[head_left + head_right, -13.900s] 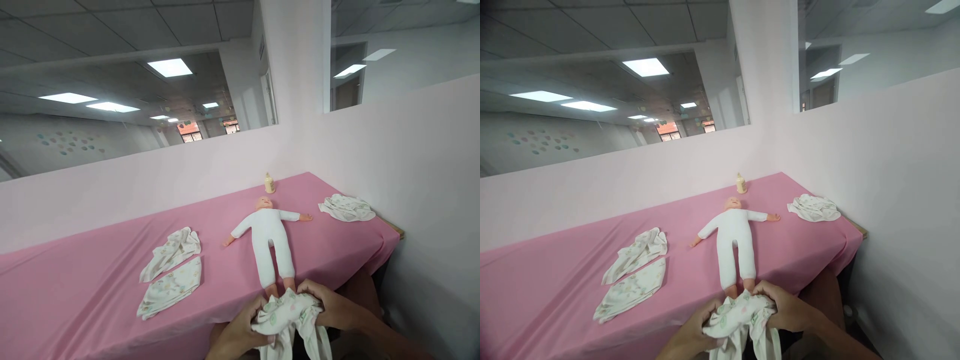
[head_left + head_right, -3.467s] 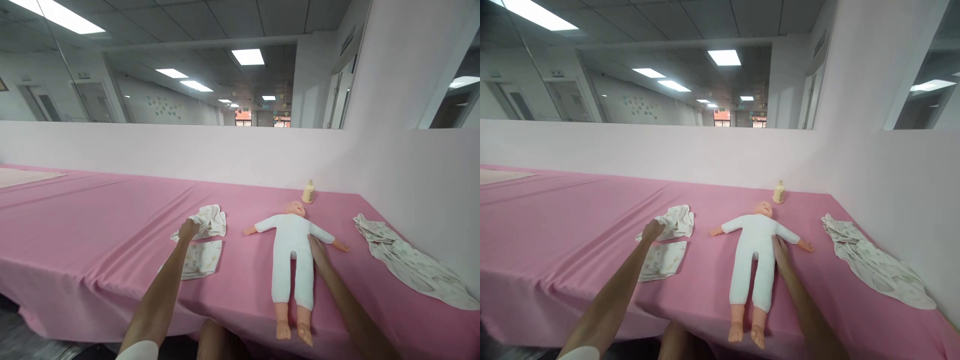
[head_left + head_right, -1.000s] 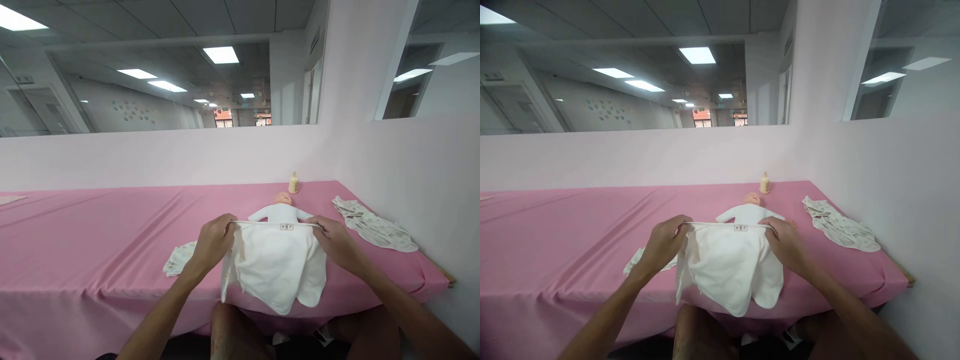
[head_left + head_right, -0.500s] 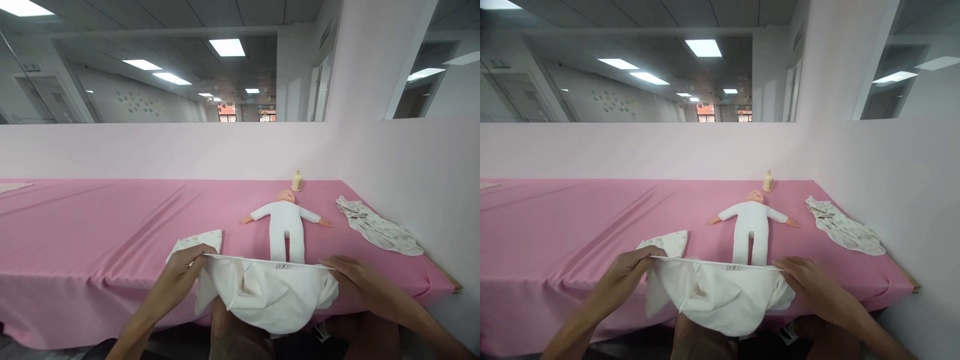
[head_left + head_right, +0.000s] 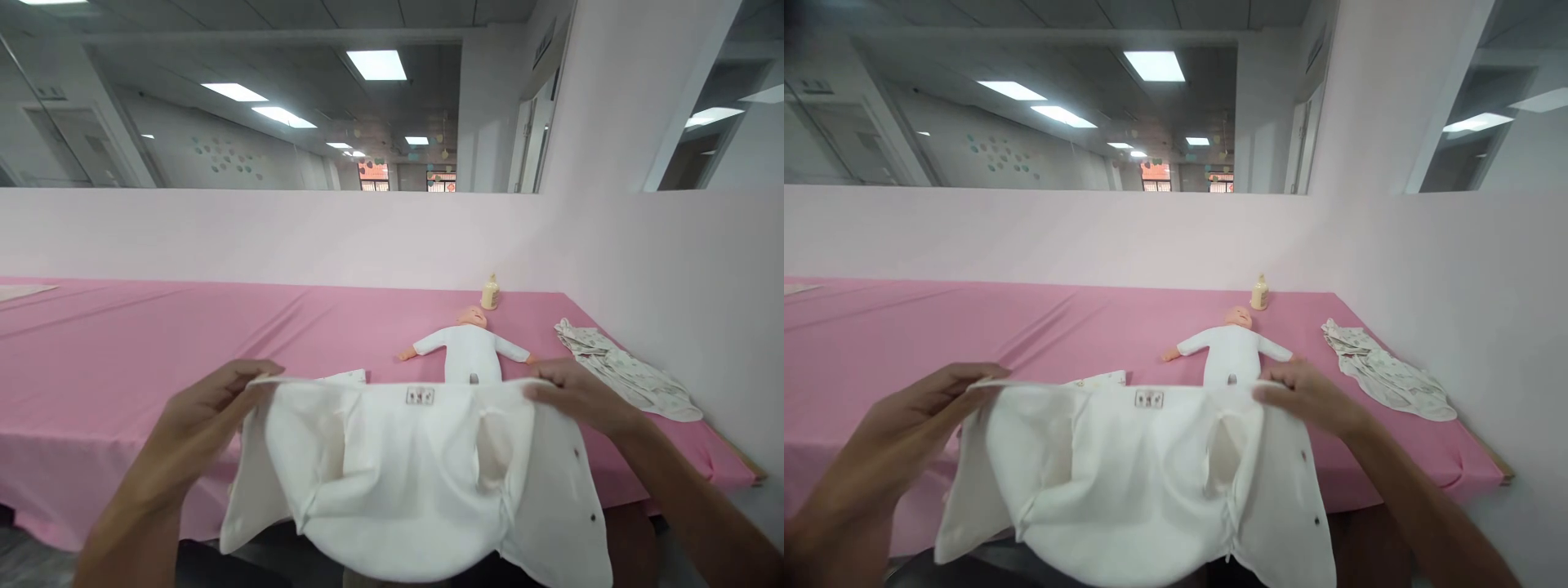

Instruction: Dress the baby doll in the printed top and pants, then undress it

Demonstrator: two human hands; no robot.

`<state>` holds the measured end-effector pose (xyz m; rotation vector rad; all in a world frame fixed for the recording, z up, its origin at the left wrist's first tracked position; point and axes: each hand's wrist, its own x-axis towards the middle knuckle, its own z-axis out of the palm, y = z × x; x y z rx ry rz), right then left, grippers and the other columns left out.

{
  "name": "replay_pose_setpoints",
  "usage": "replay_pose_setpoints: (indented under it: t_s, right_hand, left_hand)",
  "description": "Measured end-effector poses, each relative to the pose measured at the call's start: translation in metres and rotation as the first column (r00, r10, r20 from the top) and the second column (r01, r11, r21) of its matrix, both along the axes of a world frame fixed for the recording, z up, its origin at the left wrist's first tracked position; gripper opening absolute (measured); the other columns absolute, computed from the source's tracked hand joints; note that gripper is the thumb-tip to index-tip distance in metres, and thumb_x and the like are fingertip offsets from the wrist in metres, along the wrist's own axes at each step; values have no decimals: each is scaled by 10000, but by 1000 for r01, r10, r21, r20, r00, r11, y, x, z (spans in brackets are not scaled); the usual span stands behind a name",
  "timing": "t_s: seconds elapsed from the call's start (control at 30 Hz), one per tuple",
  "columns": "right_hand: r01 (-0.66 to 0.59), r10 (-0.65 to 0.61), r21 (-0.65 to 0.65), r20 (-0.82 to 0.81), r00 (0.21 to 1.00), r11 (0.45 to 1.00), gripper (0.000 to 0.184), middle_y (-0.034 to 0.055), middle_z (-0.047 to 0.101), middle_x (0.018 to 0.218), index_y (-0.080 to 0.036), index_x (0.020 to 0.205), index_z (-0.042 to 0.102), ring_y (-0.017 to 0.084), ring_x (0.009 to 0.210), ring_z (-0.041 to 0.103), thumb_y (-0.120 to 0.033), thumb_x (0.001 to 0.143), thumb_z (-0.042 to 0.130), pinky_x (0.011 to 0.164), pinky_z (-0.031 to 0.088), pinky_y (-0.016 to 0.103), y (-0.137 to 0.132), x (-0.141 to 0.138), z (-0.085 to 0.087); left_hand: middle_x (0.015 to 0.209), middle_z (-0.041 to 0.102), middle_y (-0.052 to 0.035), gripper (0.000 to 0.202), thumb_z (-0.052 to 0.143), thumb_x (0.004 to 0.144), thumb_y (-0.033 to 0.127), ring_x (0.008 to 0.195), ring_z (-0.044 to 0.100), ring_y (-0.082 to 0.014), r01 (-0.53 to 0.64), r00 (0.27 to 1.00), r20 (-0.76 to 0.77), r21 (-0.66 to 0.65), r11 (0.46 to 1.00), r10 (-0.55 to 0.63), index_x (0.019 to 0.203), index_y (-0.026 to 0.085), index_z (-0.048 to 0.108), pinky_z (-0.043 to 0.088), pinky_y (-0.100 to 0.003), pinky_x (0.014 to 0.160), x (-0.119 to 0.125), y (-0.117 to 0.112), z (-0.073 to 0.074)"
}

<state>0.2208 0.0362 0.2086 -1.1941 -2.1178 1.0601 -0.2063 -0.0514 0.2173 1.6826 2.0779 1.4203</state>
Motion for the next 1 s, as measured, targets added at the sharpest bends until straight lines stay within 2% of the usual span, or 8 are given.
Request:
replay_pose_setpoints:
  t_s: [0.17,0.37,0.43,0.53,0.6,0.7,0.9,1.0]
  right_hand:
    - [95,-89,68,-87,992,993,366,-15,540,713,-187,809,599,116,603,468,-552,811,570,533,341,229,85,-63,-8]
    - [162,-262,333,280,924,929,156,70,661,925,-159,874,619,169,836,587,-223,862,477,709,400,246,180,-135,-64]
    - [181,-303,358,322,897,916,163,125,665,946,-128,903,622,205,889,593,-146,844,470,751,390,276,193,-146,-80]
    - [218,-363,391,345,866,894,189,168,653,1035,-113,988,607,237,961,585,-137,849,481,800,380,302,199,-147,-97]
    - [259,-405,411,324,855,874,211,170,624,1137,-125,1045,591,246,1035,563,-200,880,483,843,375,306,198,-139,-104]
    - [371,-500,417,258,827,829,277,160,597,1197,-133,1096,571,250,1078,547,-280,930,407,865,382,313,196,-115,-110]
    - [583,-642,319,121,757,747,376,145,662,872,-118,840,617,230,830,600,-259,927,279,720,428,304,179,-54,-128]
    - [583,-604,254,4,797,772,413,115,641,710,-125,751,608,211,701,594,-283,929,271,615,434,281,166,-40,-143]
  left_hand:
    - [992,705,-10,315,447,834,392,883,641,-186,26,976,-207,-174,984,-62,1020,215,630,491,-250,738,-30,94,-1]
    - [1078,678,-174,382,345,856,136,969,641,-291,-279,843,-537,-432,858,4,1158,126,578,487,-368,782,-36,207,-65]
    - [1164,630,-223,420,359,844,108,1081,590,-314,-295,821,-570,-387,874,25,1226,82,531,458,-402,866,-14,221,-88]
    - [1272,579,-163,418,361,892,161,1191,517,-276,-207,804,-594,-322,924,-27,1285,131,500,388,-381,996,38,226,-117]
    - [1246,595,-144,364,371,919,215,1170,529,-264,38,833,-523,-270,962,-180,1230,150,549,384,-380,1009,75,225,-133]
    - [1217,622,-108,294,409,918,238,1175,532,-237,300,875,-295,-289,909,-383,1122,173,610,374,-356,1028,121,228,-151]
    - [1043,676,-135,361,285,952,242,1021,605,-236,266,939,-128,-320,909,-320,925,139,630,437,-348,894,164,256,-163]
    - [1003,689,-152,378,314,959,326,993,618,-265,252,952,-86,-331,909,-295,881,134,630,442,-369,875,178,268,-165]
